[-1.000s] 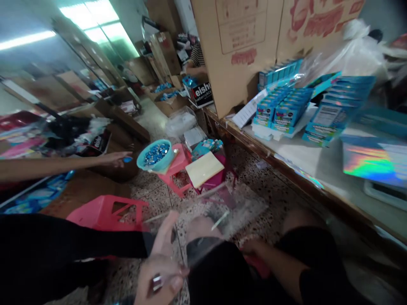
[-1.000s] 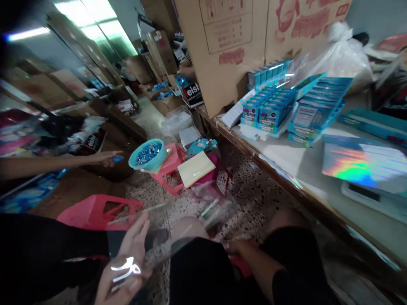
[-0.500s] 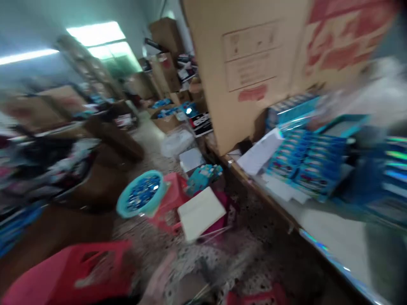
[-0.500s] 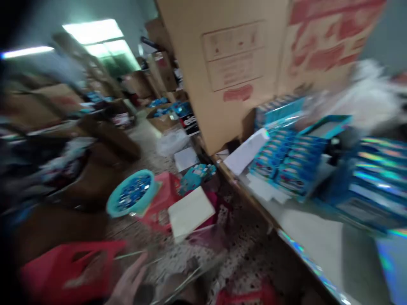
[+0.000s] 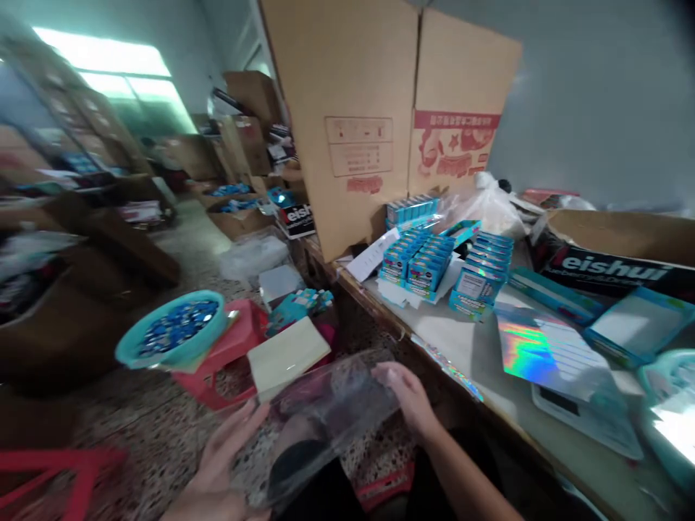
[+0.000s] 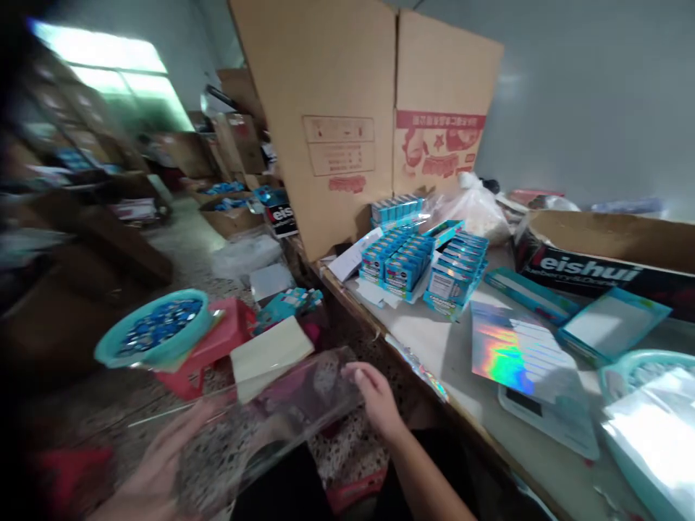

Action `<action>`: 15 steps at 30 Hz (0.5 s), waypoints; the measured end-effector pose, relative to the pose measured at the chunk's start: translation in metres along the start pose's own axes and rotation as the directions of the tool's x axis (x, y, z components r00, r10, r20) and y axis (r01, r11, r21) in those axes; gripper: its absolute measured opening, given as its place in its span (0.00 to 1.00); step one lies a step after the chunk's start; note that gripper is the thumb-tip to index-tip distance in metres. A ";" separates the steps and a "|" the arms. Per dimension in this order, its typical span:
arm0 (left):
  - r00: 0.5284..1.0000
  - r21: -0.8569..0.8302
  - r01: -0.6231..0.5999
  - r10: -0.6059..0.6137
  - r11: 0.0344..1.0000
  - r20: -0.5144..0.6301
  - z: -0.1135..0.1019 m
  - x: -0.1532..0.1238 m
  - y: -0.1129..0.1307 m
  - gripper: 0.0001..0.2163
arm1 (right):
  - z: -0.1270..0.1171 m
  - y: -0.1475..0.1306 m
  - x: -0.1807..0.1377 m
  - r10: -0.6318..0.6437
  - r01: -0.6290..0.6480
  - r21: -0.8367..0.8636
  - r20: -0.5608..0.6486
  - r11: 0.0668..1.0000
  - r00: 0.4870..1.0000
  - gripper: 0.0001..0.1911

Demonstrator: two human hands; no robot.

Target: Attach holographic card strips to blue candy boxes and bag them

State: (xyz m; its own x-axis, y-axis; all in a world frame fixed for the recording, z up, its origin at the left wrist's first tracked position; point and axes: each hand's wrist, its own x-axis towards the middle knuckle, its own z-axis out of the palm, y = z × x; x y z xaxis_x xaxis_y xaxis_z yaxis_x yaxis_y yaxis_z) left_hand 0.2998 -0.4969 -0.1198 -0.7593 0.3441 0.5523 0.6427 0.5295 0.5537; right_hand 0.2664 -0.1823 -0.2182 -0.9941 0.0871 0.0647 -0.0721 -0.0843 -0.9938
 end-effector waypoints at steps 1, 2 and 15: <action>0.999 -0.012 -0.034 0.035 0.999 0.018 -0.006 -0.001 0.012 0.07 | -0.002 -0.018 -0.002 -0.050 0.051 0.070 -0.003 0.996 0.999 0.23; 0.997 -0.034 -0.067 0.068 0.997 0.039 -0.010 -0.003 0.024 0.09 | -0.004 -0.036 -0.006 -0.089 0.085 0.088 0.046 0.992 0.995 0.20; 0.959 -0.199 0.105 -0.046 0.974 0.279 0.032 0.005 0.099 0.03 | -0.076 -0.036 -0.041 -0.122 -0.112 0.263 0.731 0.958 0.672 0.42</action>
State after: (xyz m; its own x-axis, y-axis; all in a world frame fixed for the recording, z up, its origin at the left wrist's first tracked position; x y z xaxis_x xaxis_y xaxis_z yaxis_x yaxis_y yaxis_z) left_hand 0.3561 -0.4176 -0.0822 -0.7864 0.5220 0.3303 0.5670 0.3977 0.7213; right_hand 0.3162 -0.1072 -0.1919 -0.7184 -0.6564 0.2303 0.0213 -0.3516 -0.9359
